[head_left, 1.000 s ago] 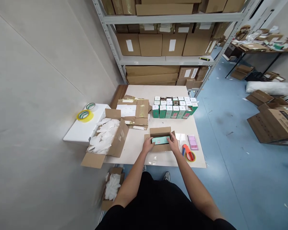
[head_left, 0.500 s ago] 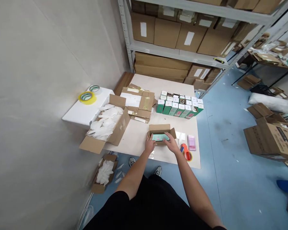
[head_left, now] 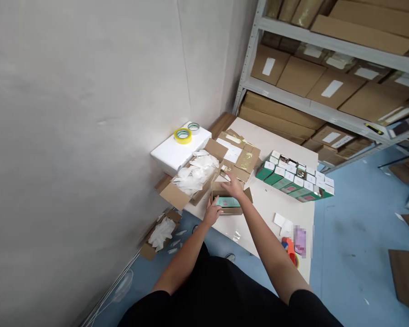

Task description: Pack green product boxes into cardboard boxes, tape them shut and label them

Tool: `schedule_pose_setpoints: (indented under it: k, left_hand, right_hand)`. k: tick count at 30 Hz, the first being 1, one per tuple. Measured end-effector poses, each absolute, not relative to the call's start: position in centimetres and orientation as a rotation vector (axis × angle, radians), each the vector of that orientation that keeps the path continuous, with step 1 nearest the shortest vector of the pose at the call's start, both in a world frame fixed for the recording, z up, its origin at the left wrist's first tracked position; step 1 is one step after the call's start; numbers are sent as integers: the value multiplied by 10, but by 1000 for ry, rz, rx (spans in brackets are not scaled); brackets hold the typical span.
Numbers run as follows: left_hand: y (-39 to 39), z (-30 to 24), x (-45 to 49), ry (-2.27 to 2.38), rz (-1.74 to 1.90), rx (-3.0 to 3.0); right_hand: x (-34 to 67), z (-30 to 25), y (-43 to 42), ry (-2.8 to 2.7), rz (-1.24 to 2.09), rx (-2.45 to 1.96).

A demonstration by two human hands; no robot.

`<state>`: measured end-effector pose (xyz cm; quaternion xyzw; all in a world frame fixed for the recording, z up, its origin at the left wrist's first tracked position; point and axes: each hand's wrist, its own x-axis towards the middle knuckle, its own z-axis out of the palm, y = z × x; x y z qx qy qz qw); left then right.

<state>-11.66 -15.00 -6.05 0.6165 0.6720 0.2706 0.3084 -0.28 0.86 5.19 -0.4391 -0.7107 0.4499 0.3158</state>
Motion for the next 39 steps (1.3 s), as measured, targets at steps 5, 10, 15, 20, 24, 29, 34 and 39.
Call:
schedule_pose_setpoints:
  k: [5, 10, 15, 20, 24, 29, 34, 39]
  left_hand:
    - [-151, -53, -144, 1738, 716, 1663]
    - [-150, -61, -149, 1628, 764, 1701]
    - [-140, -72, -146, 1562, 732, 1684]
    - [-132, -71, -147, 1519, 750, 1678]
    - [-129, -65, -146, 1507, 742, 1702]
    - [-123, -64, -139, 1522, 706, 1743]
    - [-114, -60, -122, 1536, 674, 1770]
    - [-108, -56, -102, 1562, 641, 1804]
  right_hand:
    - [-77, 46, 66, -2082, 1168, -1199]
    - [-107, 37, 93, -2260, 1108, -1508]
    - [-119, 33, 87, -2529, 730, -1585]
    - [-123, 35, 75, -2607, 496, -1617]
    - [-110, 39, 69, -2486, 459, -1467]
    - [-84, 49, 69, -2193, 495, -1353]
    - [-62, 71, 70, -1985, 525, -1280]
    - [-27, 95, 70, -1932, 397, -1194]
